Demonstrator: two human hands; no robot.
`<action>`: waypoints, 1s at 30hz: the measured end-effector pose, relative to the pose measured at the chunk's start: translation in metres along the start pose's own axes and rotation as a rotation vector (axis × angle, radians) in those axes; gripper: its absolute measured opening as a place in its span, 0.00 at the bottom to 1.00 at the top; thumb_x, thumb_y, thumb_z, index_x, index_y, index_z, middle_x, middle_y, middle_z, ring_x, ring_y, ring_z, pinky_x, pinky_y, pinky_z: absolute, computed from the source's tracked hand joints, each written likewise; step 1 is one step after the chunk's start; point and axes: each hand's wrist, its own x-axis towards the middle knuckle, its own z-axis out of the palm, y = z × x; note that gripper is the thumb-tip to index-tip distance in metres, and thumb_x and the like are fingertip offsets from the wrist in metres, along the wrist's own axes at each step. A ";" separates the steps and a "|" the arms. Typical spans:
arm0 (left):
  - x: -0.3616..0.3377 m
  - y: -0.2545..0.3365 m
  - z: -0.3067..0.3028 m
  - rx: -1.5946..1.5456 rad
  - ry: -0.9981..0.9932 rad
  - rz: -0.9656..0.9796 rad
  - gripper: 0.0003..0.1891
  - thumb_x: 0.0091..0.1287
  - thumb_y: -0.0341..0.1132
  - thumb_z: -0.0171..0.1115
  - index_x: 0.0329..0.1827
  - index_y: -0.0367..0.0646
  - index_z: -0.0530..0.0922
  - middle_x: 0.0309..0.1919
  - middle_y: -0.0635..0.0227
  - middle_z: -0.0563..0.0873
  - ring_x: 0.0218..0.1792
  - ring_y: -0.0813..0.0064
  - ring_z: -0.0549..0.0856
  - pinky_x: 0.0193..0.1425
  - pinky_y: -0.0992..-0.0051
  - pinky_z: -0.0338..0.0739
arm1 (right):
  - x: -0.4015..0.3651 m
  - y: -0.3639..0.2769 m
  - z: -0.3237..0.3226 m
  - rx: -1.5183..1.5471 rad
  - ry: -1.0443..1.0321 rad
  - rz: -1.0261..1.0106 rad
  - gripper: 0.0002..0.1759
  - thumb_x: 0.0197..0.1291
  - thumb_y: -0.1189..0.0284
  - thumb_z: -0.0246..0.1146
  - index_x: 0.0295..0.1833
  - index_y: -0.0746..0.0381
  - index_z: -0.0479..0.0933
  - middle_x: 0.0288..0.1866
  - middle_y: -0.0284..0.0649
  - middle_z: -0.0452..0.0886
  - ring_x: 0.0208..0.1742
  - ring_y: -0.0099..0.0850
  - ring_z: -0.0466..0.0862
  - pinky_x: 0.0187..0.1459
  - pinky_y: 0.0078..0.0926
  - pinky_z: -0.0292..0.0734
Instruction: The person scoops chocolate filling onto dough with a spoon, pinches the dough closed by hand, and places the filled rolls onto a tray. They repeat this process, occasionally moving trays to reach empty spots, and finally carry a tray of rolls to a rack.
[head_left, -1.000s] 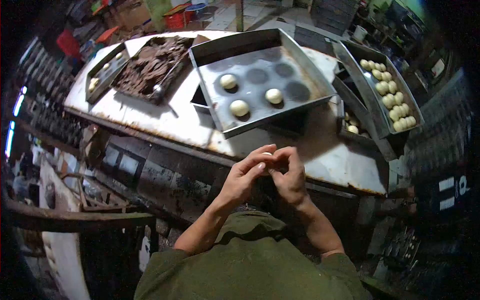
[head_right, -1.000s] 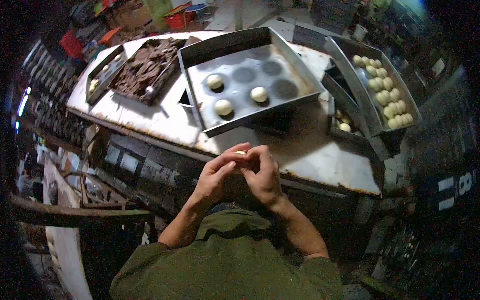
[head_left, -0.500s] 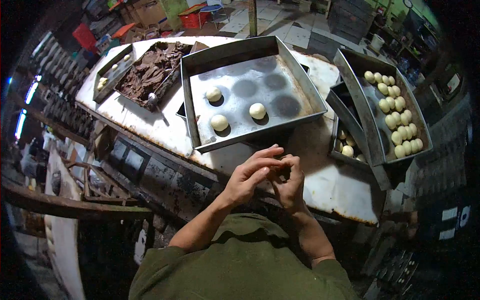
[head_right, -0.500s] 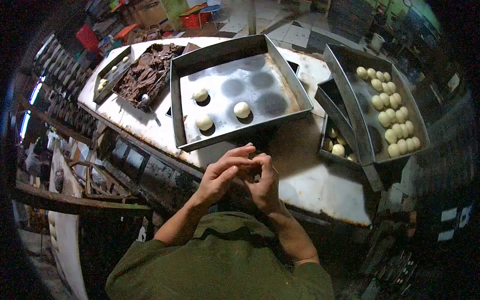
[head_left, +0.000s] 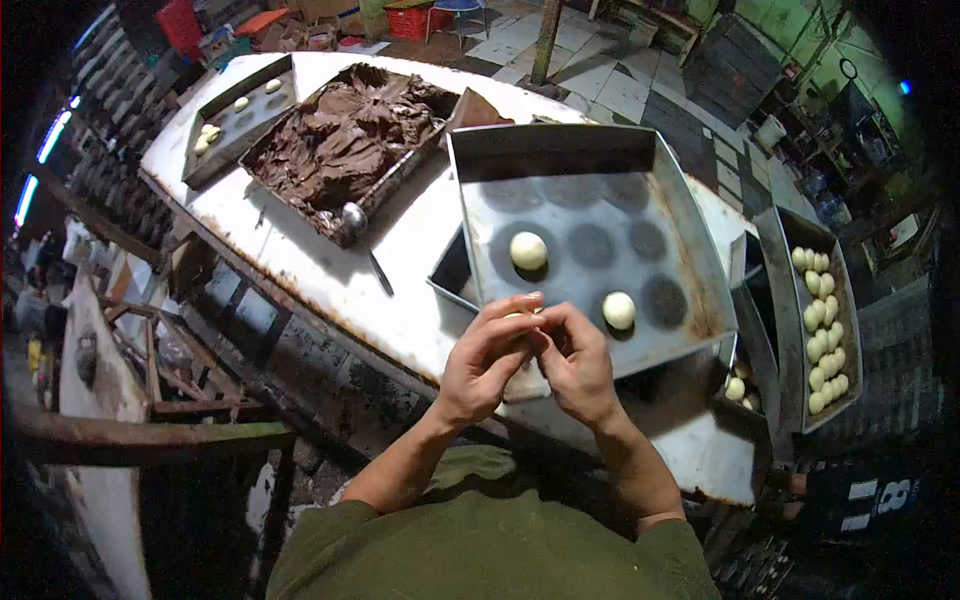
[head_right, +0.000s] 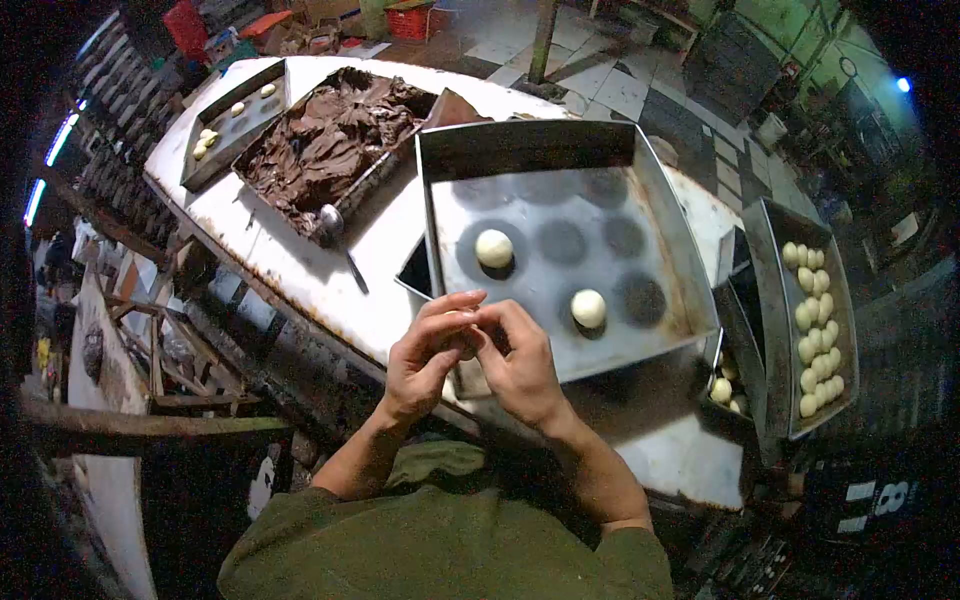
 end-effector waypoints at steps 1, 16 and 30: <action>0.009 -0.001 -0.017 -0.011 0.004 -0.005 0.10 0.68 0.23 0.49 0.50 0.36 0.75 0.55 0.58 0.74 0.58 0.72 0.74 0.59 0.76 0.71 | 0.013 -0.007 0.013 -0.066 -0.003 0.040 0.05 0.59 0.80 0.59 0.40 0.67 0.73 0.34 0.41 0.75 0.34 0.29 0.78 0.37 0.23 0.73; 0.119 -0.041 -0.102 -0.468 0.311 -0.458 0.20 0.75 0.43 0.39 0.58 0.37 0.69 0.50 0.59 0.78 0.49 0.75 0.78 0.55 0.76 0.73 | 0.156 0.011 0.080 -0.665 0.445 -0.301 0.16 0.51 0.70 0.68 0.45 0.63 0.76 0.34 0.40 0.78 0.39 0.37 0.76 0.43 0.32 0.71; 0.090 0.005 -0.158 -0.929 0.121 -0.690 0.33 0.68 0.43 0.49 0.74 0.52 0.46 0.70 0.51 0.55 0.64 0.50 0.68 0.64 0.53 0.67 | 0.252 0.098 0.024 -1.094 -0.027 -0.077 0.21 0.49 0.68 0.67 0.49 0.63 0.73 0.47 0.47 0.74 0.48 0.47 0.73 0.51 0.41 0.70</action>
